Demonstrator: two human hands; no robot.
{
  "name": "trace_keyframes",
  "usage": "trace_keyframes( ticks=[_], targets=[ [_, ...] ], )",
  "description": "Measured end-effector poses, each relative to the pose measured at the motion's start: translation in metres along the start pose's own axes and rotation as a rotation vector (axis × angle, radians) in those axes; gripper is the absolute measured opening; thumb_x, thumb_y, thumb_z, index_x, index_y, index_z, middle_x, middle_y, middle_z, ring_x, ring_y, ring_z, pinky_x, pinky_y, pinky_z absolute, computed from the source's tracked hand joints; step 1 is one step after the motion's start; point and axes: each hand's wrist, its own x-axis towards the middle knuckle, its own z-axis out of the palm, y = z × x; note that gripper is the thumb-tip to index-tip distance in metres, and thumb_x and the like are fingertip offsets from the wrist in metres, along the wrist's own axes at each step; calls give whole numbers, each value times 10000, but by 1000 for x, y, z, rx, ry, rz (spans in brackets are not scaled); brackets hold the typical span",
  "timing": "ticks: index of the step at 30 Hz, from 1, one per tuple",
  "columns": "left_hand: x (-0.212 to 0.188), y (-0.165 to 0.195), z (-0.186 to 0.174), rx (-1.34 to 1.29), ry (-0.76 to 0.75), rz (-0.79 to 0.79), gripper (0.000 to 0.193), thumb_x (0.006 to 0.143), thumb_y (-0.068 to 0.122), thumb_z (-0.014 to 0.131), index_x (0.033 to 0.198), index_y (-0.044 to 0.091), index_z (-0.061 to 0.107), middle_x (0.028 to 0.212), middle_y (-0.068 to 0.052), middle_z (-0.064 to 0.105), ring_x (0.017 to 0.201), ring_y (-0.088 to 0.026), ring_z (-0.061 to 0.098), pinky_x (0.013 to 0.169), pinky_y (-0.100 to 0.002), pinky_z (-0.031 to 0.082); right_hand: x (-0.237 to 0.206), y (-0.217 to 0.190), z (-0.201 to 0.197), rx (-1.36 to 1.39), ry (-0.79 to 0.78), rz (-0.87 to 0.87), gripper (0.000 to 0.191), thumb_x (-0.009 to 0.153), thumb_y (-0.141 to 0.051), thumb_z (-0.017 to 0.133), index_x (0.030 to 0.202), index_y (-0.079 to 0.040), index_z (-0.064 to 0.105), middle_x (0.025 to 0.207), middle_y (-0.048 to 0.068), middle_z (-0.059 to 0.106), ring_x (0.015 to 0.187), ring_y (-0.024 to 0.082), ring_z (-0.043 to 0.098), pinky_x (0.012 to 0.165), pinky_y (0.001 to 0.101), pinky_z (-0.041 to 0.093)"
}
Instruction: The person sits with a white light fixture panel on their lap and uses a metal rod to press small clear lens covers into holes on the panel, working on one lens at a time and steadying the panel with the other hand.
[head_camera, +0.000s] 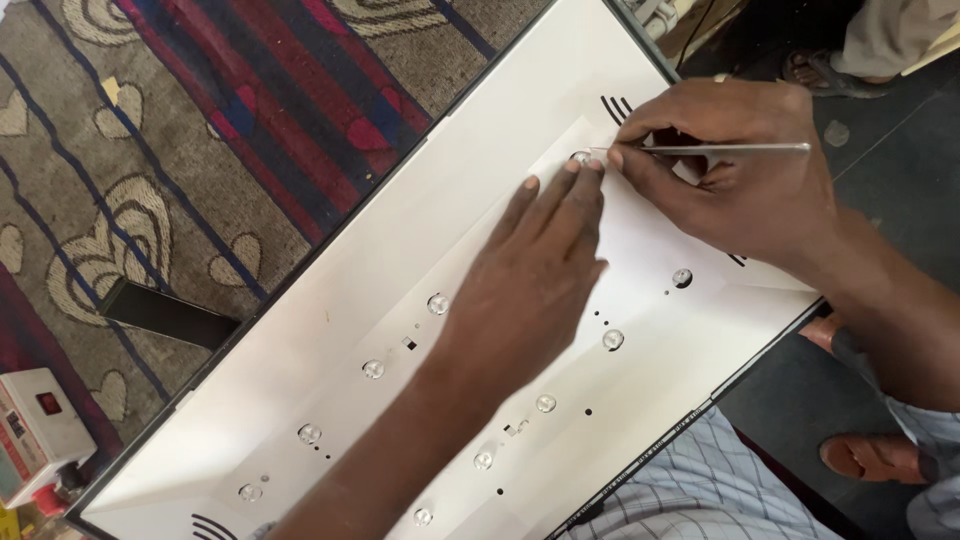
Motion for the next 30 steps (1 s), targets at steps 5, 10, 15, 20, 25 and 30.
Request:
trace_keyframes(
  ticks=[5,10,15,20,25,30],
  targets=[
    [6,-21,-11,60,47,22,471,1034,196,568,1395,-107,571,1499,-203,499,1447,-324,418,1271,-438,298,-8,5,7,121,66,38,109,998,-25,798,1056,34,726,929,134,741,783,175,742,656,250,564],
    [4,-22,-13,58,64,62,437,1026,215,584,1329,-98,614,1519,-171,510,1453,-315,424,1259,-439,319,-12,14,10,75,63,-4,117,937,-16,801,1004,40,723,881,150,739,763,200,746,632,278,581],
    [3,-22,-12,74,53,68,484,1049,286,572,1328,-107,611,1538,-182,493,1451,-317,428,1256,-443,321,-17,17,13,78,28,52,101,977,-43,814,1036,-12,739,918,108,752,788,168,750,634,258,576],
    [2,-21,-13,46,38,42,548,1037,303,573,1374,-128,590,1523,-189,496,1441,-325,434,1245,-443,327,-17,18,17,113,57,30,106,977,-42,810,1041,-20,728,891,98,747,769,152,755,640,249,582],
    [3,-19,-14,31,64,25,579,1019,320,595,1385,-129,593,1522,-186,494,1437,-325,436,1242,-448,334,-14,21,19,106,49,-4,109,932,-29,824,970,-8,724,842,105,739,726,168,736,595,277,548],
    [2,-19,-14,29,42,23,547,1015,335,620,1331,-111,606,1528,-182,493,1442,-321,441,1243,-452,344,-15,21,20,119,76,-23,113,944,-30,819,987,-3,719,861,105,736,753,175,740,577,249,553]
  ],
)
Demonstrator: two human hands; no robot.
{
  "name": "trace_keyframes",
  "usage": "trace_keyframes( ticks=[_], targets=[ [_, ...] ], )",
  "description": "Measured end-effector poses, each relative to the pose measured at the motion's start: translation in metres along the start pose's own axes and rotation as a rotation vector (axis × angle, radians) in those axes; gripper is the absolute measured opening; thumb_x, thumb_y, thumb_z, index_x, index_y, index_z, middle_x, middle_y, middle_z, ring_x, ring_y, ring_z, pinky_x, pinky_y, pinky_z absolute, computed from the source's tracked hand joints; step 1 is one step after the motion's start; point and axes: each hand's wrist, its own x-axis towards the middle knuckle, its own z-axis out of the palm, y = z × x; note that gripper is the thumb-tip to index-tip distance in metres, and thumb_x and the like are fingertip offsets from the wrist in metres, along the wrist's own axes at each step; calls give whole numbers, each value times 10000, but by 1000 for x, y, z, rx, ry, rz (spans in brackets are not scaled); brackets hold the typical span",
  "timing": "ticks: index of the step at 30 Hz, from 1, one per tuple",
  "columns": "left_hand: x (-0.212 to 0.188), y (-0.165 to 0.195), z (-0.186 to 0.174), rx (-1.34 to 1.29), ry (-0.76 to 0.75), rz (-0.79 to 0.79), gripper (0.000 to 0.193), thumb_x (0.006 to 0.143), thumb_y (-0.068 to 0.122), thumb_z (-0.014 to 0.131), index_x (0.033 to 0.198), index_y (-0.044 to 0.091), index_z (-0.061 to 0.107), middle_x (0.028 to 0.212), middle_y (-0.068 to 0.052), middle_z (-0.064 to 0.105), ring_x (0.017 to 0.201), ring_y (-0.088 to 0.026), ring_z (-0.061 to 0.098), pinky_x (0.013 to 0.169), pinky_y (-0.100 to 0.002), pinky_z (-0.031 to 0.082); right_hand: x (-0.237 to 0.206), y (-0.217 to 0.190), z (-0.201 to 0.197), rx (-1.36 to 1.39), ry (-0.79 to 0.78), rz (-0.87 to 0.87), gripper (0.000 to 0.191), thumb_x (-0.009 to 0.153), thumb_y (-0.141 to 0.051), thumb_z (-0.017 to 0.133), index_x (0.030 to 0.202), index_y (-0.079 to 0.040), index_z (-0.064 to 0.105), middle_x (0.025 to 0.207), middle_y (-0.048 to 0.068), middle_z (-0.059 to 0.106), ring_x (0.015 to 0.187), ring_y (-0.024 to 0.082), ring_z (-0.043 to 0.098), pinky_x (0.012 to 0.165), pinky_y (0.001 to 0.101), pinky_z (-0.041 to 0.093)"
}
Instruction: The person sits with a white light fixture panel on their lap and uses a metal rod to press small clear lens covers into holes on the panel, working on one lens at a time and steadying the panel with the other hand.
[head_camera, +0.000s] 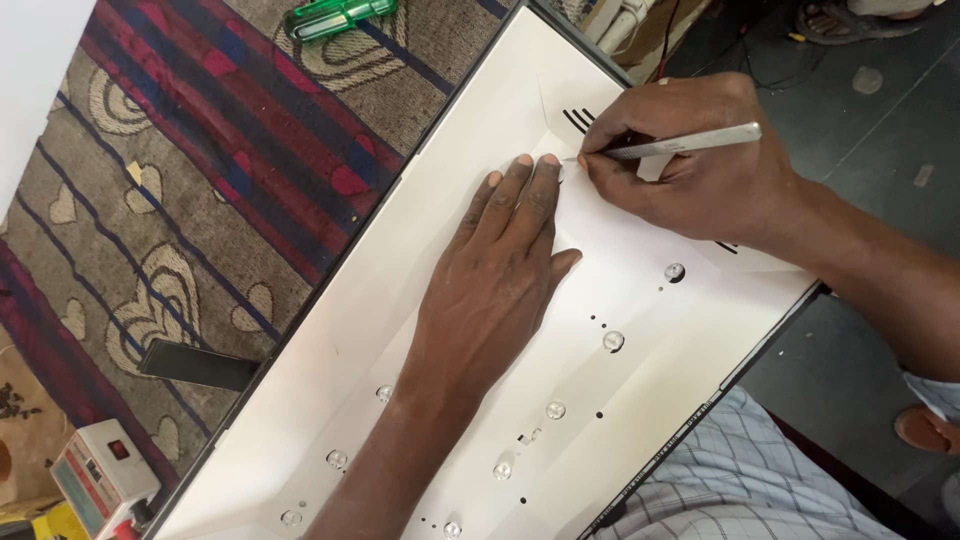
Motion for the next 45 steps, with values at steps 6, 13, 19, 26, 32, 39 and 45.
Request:
trace_keyframes(
  ticks=[6,13,19,26,32,39,45],
  targets=[
    [0,0,0,-14,0,-11,564,1015,342,613,1354,-108,593,1537,-175,486,1448,-317,437,1248,-451,339,-2,1,1,2,6,14,122,944,-33,825,969,9,713,830,118,731,726,174,738,601,269,557],
    [0,1,2,-21,-10,-29,622,1018,353,598,1418,-120,543,1537,-179,474,1449,-319,426,1249,-450,322,-8,-1,3,32,58,102,97,961,-30,810,986,3,723,865,121,740,691,157,742,574,245,564],
    [0,0,2,-24,-29,-30,593,1014,355,595,1382,-108,556,1545,-180,473,1454,-323,423,1250,-457,321,-8,4,7,-25,19,43,113,968,-40,819,998,3,719,872,116,744,766,175,749,640,270,582],
    [0,1,3,-10,-28,-27,572,1024,355,586,1385,-88,567,1548,-172,476,1458,-317,423,1255,-456,320,-8,6,8,-55,38,-43,116,957,-21,829,1002,-10,723,874,98,743,752,171,737,584,245,561],
    [0,1,3,-4,-23,-27,598,1020,368,583,1404,-90,563,1547,-171,473,1457,-312,421,1255,-450,318,-8,7,9,-90,25,-37,126,941,-22,836,979,-8,717,838,99,731,730,173,729,616,272,559],
    [1,2,3,1,-26,-32,597,1017,374,583,1399,-84,570,1551,-166,468,1464,-304,414,1262,-442,311,-10,3,9,-55,31,18,109,972,-34,816,998,-14,712,848,102,739,724,159,743,600,243,572],
    [2,2,1,14,-40,-25,564,1019,370,585,1349,-86,604,1548,-161,471,1464,-298,406,1261,-441,306,-14,-3,10,-46,63,78,94,988,-31,803,1015,9,722,851,117,744,717,162,747,590,248,565]
  ],
)
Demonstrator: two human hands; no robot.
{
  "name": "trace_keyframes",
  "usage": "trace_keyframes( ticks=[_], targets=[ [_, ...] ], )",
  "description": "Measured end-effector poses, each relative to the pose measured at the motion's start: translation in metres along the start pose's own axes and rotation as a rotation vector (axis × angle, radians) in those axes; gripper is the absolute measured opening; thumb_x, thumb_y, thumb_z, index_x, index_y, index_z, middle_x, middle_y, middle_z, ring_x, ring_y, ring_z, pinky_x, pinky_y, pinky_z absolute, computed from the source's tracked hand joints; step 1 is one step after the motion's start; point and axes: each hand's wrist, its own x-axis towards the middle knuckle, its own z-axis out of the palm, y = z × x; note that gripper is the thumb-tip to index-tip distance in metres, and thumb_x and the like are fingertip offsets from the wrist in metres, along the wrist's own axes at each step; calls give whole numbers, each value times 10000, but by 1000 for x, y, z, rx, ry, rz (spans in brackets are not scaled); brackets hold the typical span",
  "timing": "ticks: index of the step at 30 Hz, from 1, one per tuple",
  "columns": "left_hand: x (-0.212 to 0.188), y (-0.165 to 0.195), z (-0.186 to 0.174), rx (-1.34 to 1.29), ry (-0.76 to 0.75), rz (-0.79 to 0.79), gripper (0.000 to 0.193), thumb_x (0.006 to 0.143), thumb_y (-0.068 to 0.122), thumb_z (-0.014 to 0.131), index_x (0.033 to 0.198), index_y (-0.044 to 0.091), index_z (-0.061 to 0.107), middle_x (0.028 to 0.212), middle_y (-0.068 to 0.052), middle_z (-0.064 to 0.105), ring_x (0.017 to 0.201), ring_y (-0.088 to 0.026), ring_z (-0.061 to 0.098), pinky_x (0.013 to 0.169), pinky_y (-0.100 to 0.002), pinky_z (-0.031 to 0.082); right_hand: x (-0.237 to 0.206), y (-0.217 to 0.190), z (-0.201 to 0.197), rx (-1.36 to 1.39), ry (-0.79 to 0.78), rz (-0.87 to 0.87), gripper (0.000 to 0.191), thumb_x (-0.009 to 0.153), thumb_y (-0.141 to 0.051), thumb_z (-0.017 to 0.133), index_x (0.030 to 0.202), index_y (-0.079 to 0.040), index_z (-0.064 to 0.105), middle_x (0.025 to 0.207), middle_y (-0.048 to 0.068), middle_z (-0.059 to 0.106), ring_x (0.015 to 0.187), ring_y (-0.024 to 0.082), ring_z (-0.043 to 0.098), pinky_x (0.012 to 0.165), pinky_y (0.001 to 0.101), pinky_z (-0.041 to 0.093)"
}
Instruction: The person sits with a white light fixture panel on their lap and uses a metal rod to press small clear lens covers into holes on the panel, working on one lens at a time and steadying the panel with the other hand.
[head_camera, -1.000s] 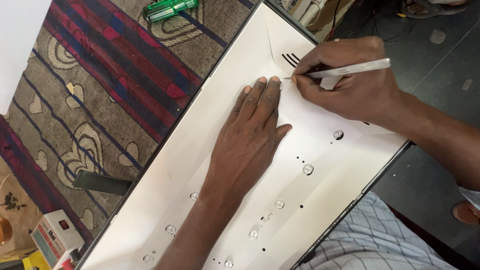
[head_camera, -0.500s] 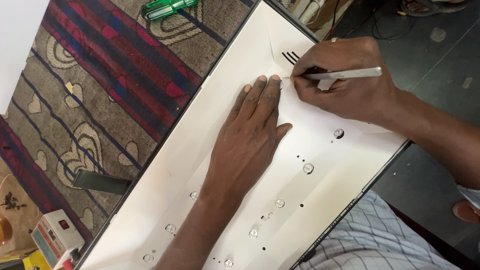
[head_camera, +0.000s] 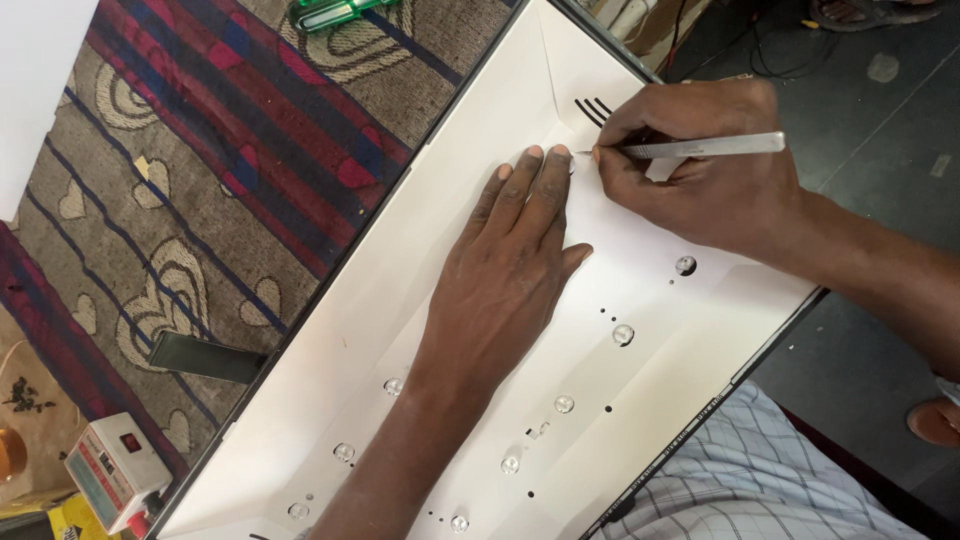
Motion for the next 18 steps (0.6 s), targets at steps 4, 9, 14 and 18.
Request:
trace_keyframes(
  ticks=[4,9,14,18],
  targets=[
    [0,1,0,-8,4,0,556,1013,365,593,1343,-83,610,1550,-156,469,1468,-295,404,1266,-438,304,-1,0,1,-34,3,8,93,978,-26,810,992,16,728,867,124,742,704,171,745,577,254,561],
    [-1,0,0,1,7,12,563,1016,358,596,1352,-94,603,1549,-163,469,1465,-302,407,1265,-437,307,3,-4,1,-23,12,2,100,989,-23,810,971,24,724,839,127,744,743,172,756,615,242,578],
    [-1,1,2,-4,27,13,583,1018,360,597,1372,-102,591,1549,-169,469,1465,-308,410,1267,-441,309,7,-17,-3,27,49,54,93,922,16,784,948,50,701,858,148,738,766,195,750,657,272,589],
    [-1,-1,0,0,27,26,576,1024,349,600,1369,-112,590,1549,-178,471,1463,-317,416,1265,-446,314,6,-27,-1,52,66,147,99,981,14,782,958,44,690,858,129,741,750,153,749,646,241,586]
  ],
)
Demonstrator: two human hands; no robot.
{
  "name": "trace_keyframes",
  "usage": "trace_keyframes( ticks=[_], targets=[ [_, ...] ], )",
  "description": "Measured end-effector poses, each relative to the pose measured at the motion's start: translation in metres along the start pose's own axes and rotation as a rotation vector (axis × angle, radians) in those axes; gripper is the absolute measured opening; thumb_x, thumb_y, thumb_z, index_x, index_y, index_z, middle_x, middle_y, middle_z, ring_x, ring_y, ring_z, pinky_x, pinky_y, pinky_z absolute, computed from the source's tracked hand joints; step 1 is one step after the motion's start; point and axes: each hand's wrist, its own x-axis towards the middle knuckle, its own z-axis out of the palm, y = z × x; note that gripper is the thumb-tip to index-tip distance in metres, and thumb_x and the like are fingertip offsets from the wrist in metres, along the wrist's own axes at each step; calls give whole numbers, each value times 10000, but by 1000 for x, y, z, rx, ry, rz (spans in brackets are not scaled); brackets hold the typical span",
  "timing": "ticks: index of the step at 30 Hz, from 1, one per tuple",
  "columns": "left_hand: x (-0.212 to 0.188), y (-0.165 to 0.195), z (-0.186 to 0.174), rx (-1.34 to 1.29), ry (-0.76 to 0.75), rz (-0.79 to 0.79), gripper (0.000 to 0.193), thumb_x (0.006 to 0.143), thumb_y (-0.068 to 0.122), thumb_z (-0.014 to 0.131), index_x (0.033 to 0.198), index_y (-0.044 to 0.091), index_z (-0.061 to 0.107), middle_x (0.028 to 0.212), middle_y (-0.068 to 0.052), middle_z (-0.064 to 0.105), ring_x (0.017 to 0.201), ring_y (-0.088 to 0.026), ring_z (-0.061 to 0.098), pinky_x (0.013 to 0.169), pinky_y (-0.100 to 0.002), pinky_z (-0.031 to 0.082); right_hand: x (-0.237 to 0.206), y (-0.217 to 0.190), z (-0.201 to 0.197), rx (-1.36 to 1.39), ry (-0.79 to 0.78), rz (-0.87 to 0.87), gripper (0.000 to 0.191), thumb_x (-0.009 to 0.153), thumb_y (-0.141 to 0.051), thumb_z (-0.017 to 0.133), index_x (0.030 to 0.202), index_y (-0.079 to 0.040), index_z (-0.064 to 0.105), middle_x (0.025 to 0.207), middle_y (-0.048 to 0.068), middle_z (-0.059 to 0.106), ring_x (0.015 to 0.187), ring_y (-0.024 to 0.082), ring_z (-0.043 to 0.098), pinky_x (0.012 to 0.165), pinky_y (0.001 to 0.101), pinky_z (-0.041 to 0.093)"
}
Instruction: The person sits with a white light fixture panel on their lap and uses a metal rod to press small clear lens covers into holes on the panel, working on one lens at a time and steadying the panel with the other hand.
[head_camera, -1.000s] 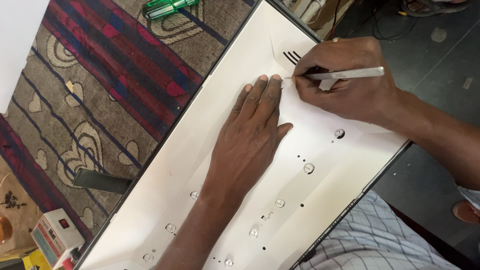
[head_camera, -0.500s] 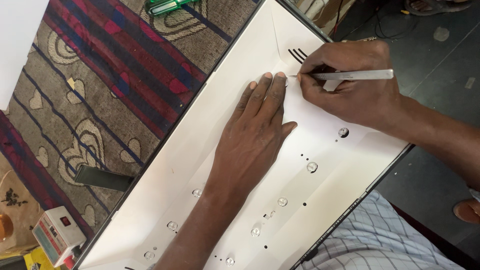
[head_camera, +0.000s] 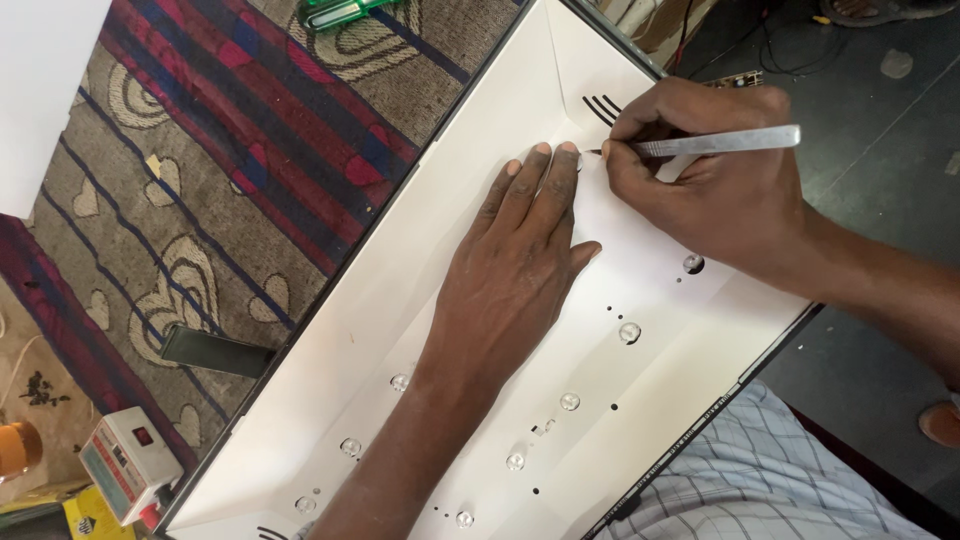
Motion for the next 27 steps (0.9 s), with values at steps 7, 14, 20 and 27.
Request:
trace_keyframes(
  ticks=[7,14,20,27],
  targets=[
    [0,-1,0,19,-24,22,569,1013,344,613,1331,-128,608,1543,-198,468,1461,-330,414,1260,-458,316,-12,-7,13,47,76,86,81,1001,51,744,1006,57,664,869,135,731,763,147,749,666,233,603],
    [0,-2,1,7,-19,15,559,1012,349,596,1338,-105,610,1553,-181,464,1469,-319,408,1268,-451,310,-19,-1,19,-18,92,27,119,1008,58,739,1098,46,662,869,135,732,772,156,761,656,234,609],
    [1,-1,3,14,-28,7,575,1013,361,597,1336,-115,608,1547,-181,453,1464,-320,399,1268,-444,305,-19,-1,18,-27,86,-6,121,994,78,730,1080,61,647,874,136,718,747,159,748,628,231,596],
    [1,-1,1,18,-20,10,568,1004,353,612,1328,-114,615,1547,-185,452,1463,-322,407,1267,-445,310,-20,-2,21,-1,101,26,87,1028,77,723,1069,66,646,818,125,720,742,144,759,614,210,594]
  ],
)
